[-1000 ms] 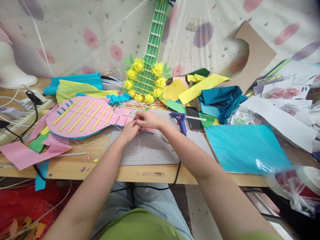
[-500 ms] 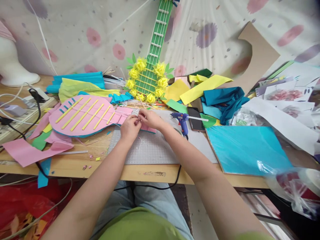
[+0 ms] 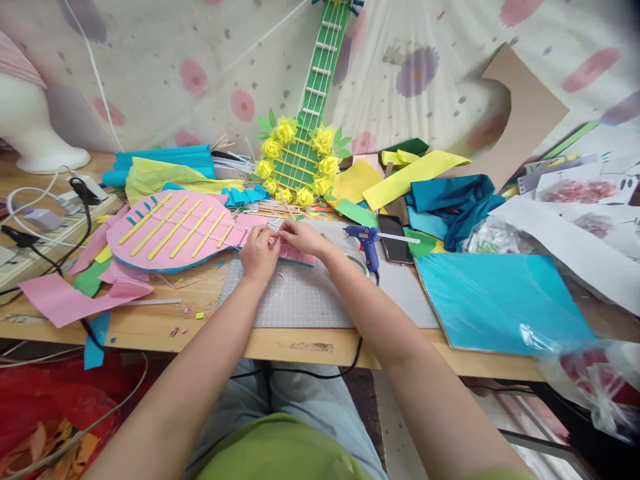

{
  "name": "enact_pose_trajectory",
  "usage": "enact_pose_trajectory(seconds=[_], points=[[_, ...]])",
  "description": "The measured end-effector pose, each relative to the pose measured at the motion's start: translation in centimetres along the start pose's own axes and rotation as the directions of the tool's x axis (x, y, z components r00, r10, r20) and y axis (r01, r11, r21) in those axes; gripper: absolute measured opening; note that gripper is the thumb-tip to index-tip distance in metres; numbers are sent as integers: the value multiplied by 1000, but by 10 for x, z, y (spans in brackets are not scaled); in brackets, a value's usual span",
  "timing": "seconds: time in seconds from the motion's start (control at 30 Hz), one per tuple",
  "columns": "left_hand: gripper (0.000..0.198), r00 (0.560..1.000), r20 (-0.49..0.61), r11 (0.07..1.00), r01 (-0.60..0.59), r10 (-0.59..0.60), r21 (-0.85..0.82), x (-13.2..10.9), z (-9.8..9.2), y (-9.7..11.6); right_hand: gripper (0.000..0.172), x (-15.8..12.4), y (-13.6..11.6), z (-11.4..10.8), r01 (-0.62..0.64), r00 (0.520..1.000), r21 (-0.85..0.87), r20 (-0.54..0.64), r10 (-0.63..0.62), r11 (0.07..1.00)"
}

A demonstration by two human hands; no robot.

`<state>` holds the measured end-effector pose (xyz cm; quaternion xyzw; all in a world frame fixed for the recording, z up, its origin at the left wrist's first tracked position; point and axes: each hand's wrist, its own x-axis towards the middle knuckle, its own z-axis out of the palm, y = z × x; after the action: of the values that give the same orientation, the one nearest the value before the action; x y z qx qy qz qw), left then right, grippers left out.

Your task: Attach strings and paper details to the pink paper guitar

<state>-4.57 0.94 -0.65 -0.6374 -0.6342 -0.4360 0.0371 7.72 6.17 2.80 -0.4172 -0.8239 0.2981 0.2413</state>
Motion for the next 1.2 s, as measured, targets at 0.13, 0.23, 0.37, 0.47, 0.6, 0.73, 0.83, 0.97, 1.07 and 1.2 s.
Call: enact_pose_trajectory(seconds=[0.13,0.23,0.37,0.47,0.6,0.73,0.83,0.97,1.07,1.2], points=[[8,1000,-2,1000,-1,1,-15,0,-1,-1,8,1,0,1,-97,995,233,38,91,968],[17,1000,-22,999,11,-12,-52,0,-2,-2,13,2,3,3,-115,993,340,67,98,933],[12,999,-33,995,7,-10,-100,1,-1,-5,15,3,7,3,-99,994,433,86,68,896],[10,999,-36,987,21,-27,-161,2,0,-6,15,2,9,1,-101,994,471,92,65,876],[9,999,-31,977,26,-34,-211,2,-1,-5,13,0,10,1,-82,994,487,104,35,870],[5,998,-17,976,48,-53,-211,3,-2,-3,9,-4,7,1,-24,998,449,69,-8,893],[4,997,4,972,79,-80,-220,3,-3,-2,7,-10,6,0,58,998,355,10,-66,933],[3,993,37,969,120,-115,-215,3,-5,-1,9,-16,7,1,138,990,250,-41,-132,958],[3,993,41,966,116,-109,-230,3,-6,-1,9,-17,8,2,125,992,205,-58,-115,971],[5,997,45,971,70,-61,-228,3,-6,-2,9,-16,8,4,91,994,139,-73,-82,986]])
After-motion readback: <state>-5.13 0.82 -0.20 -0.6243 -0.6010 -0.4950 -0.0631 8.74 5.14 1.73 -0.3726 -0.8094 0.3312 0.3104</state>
